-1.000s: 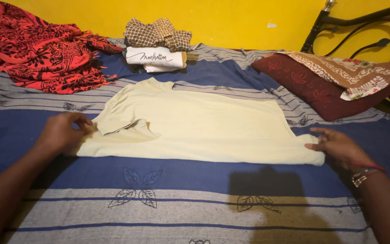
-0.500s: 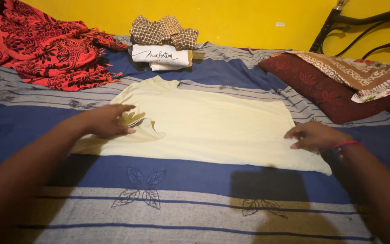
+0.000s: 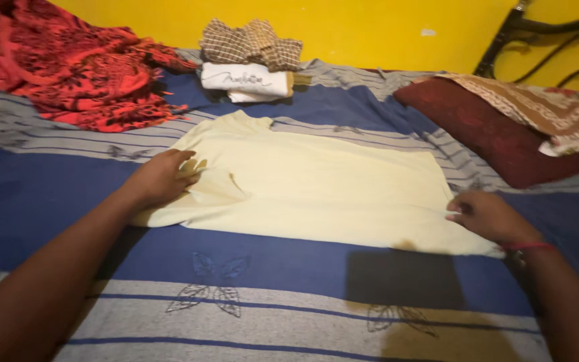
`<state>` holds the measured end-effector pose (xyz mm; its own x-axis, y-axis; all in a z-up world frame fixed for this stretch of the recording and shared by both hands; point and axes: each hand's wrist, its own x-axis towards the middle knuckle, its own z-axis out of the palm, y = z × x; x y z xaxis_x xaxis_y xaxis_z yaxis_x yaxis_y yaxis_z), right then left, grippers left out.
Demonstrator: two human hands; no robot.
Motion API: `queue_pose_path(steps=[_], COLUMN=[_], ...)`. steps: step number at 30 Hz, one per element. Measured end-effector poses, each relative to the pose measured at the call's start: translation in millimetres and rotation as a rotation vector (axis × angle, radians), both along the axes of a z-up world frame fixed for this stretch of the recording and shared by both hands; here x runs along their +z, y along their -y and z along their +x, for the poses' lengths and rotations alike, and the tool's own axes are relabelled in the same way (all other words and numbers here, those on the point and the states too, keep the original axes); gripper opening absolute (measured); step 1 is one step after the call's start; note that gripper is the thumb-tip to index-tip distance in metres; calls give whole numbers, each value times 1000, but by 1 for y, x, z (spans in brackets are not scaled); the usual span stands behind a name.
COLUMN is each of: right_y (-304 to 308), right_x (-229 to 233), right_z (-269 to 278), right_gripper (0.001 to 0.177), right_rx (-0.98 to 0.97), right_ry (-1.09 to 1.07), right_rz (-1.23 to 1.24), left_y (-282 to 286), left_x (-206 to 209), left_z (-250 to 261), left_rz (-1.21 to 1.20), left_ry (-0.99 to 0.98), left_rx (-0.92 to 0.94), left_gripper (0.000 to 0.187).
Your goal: The person smooths and folds several pieces of clothing including t-shirts and trousers on a bed by hand and then places them onto a shelf inside a closet.
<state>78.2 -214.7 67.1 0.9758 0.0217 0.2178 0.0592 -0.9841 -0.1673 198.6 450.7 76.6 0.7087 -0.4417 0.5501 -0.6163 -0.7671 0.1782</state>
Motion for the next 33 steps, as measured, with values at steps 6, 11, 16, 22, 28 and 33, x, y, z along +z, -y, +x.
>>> queue_pose_path(steps=[6, 11, 16, 22, 28, 33], right_y=[-35, -22, -6, -3, -2, -5], right_x=[16, 5, -4, -11, -12, -11], right_z=[-12, 1, 5, 12, 15, 15], right_gripper=[36, 42, 46, 46, 45, 44], right_rx=[-143, -95, -46, -82, -96, -90], right_ry=[23, -113, -107, -117, -143, -148], right_rz=[44, -25, 22, -41, -86, -97], left_y=[-33, -21, 1, -13, -88, -100], left_x=[7, -3, 28, 27, 9, -13], left_z=[10, 7, -5, 11, 52, 62], left_rz=[-143, -160, -428, -382, 81, -21], left_ry=[-352, -370, 0, -59, -798, -719], left_rx=[266, 281, 169, 244, 397, 185], left_gripper=[51, 35, 31, 35, 66, 60])
